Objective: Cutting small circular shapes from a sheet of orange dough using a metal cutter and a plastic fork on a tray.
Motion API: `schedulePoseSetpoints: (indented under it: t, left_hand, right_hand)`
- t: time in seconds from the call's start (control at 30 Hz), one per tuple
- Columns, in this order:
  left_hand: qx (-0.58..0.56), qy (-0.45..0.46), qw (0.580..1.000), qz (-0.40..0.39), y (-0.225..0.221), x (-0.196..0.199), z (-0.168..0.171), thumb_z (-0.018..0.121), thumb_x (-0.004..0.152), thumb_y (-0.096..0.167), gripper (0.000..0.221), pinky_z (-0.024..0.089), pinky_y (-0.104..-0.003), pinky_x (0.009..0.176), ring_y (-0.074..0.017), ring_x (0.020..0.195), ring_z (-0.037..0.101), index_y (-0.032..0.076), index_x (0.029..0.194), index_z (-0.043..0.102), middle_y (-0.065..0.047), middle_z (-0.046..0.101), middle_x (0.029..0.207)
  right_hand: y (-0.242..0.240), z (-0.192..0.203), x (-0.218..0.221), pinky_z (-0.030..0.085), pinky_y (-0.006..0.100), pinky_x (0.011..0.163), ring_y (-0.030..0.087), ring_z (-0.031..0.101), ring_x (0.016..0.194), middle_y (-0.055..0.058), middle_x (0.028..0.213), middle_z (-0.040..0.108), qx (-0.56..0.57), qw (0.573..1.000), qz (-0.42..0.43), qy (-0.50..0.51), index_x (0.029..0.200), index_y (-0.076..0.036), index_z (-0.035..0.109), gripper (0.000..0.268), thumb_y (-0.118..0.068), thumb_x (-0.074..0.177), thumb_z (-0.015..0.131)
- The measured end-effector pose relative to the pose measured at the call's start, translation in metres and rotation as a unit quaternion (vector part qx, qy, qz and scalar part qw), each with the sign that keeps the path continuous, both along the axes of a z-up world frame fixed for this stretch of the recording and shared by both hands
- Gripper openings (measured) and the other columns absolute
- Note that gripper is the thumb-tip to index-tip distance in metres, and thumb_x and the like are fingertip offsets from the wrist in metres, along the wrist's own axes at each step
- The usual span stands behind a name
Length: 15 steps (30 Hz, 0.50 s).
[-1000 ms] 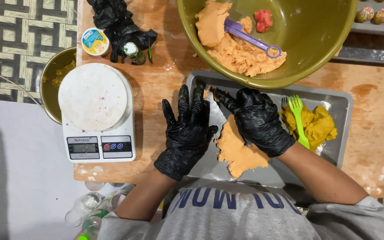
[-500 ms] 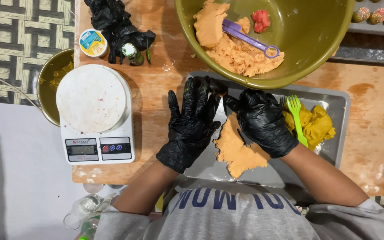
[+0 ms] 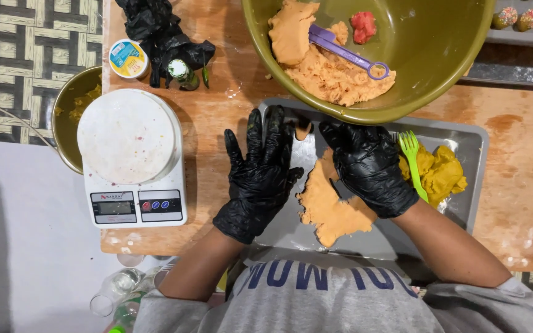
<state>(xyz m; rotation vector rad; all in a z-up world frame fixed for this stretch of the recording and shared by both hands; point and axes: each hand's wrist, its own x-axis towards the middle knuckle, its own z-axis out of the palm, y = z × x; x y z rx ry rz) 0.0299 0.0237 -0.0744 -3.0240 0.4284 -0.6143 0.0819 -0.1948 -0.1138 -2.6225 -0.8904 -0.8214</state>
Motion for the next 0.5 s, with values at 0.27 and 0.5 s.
schedulePoseSetpoints:
  t: [0.27,0.5]
  left_hand:
    - [-0.005,0.029,0.999,0.018,0.006,-0.005,-0.007,0.071,0.085,0.066,0.092,0.015,-0.079,0.116,-0.0449,0.152,0.022,0.01,0.154,0.047,-0.016,0.032,0.165]
    - [-0.024,0.016,0.999,0.028,0.005,-0.003,-0.011,0.076,0.082,0.065,0.096,0.016,-0.079,0.116,-0.0467,0.151,0.025,0.005,0.151,0.049,-0.019,0.033,0.164]
  right_hand:
    - [0.027,0.02,-0.002,0.058,0.045,0.085,0.037,0.07,0.097,0.016,0.102,0.072,-0.005,1.0,0.004,-0.013,0.115,-0.003,0.075,0.035,-0.029,0.093,0.08]
    - [0.036,0.018,-0.004,0.057,0.046,0.086,0.038,0.069,0.097,0.017,0.103,0.072,-0.01,1.0,0.004,-0.023,0.116,-0.003,0.075,0.035,-0.029,0.094,0.08]
